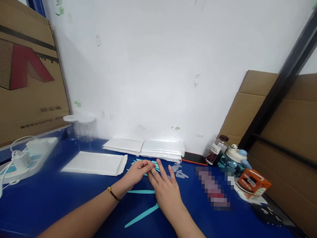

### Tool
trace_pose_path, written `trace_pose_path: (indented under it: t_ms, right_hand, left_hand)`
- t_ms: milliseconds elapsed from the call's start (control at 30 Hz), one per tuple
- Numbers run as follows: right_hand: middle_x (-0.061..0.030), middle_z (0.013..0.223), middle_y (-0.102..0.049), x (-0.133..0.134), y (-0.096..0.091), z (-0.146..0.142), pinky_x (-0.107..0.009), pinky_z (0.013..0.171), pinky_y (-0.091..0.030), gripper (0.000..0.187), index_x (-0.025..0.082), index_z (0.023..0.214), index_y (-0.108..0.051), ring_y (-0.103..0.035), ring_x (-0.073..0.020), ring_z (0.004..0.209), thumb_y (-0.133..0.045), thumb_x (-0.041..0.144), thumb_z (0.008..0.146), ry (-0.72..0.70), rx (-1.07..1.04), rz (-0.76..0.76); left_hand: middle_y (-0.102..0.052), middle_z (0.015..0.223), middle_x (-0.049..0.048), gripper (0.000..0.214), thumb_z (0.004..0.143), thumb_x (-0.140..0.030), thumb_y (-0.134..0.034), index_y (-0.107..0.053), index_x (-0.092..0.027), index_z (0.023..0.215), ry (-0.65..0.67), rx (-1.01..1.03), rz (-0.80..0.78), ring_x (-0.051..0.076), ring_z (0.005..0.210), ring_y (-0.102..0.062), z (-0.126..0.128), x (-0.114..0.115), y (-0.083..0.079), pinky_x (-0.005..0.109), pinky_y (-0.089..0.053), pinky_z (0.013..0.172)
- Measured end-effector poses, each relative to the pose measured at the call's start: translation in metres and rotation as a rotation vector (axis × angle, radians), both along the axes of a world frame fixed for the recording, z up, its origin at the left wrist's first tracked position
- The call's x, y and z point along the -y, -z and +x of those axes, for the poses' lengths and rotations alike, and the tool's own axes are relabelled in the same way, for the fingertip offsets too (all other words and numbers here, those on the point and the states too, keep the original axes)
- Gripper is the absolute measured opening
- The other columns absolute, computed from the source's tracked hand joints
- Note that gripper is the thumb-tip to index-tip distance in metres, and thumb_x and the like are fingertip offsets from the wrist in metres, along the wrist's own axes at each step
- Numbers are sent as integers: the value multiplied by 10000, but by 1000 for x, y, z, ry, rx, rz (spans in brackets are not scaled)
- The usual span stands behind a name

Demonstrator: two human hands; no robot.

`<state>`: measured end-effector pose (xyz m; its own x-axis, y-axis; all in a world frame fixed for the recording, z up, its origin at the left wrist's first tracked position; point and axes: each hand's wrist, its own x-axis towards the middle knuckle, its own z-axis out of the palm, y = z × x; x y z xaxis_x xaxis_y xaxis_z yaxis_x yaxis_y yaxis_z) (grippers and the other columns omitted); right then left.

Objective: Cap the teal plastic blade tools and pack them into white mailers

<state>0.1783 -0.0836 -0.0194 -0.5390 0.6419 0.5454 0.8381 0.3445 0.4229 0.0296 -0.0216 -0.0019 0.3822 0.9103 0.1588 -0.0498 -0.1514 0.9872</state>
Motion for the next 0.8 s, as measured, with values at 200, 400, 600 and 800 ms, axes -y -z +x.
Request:
trace_pose_path:
  t_ms: [200,400,600,800]
  right_hand:
    - [53,1504,-188,3,-5,1,-517,1098,79,657,262,1420,-278,-46,-270,1394,-471,146,802,16,12,-20]
    - [58,1501,-192,3,-5,1,-508,1093,74,655,269,1429,-250,-53,-266,1393,-454,155,817,9,1,-32]
    - [49,1477,-278,5,-9,1,-519,1069,-4,631,306,1414,-282,-133,-270,1377,-450,159,823,-29,-38,-46]
    - [-62,1204,-607,-2,-32,46,-405,894,-284,426,272,1284,-499,-493,-253,1096,-429,169,876,81,-246,-45]
  left_hand:
    - [-677,956,85,477,850,-513,-399,-675,-124,869,-1,56,-42,214,946,-573,-4,2,-2,334,-393,896]
    - [-680,979,78,511,886,-492,-314,-670,-126,866,20,106,-62,221,990,-569,-7,3,-3,358,-373,940]
    - [-677,993,79,556,895,-505,-265,-667,-120,893,11,61,-36,211,974,-577,-6,3,-2,350,-394,928]
    - [-671,930,40,400,842,-458,-417,-654,-181,1007,-165,-304,229,178,882,-588,-21,-14,5,283,-440,823]
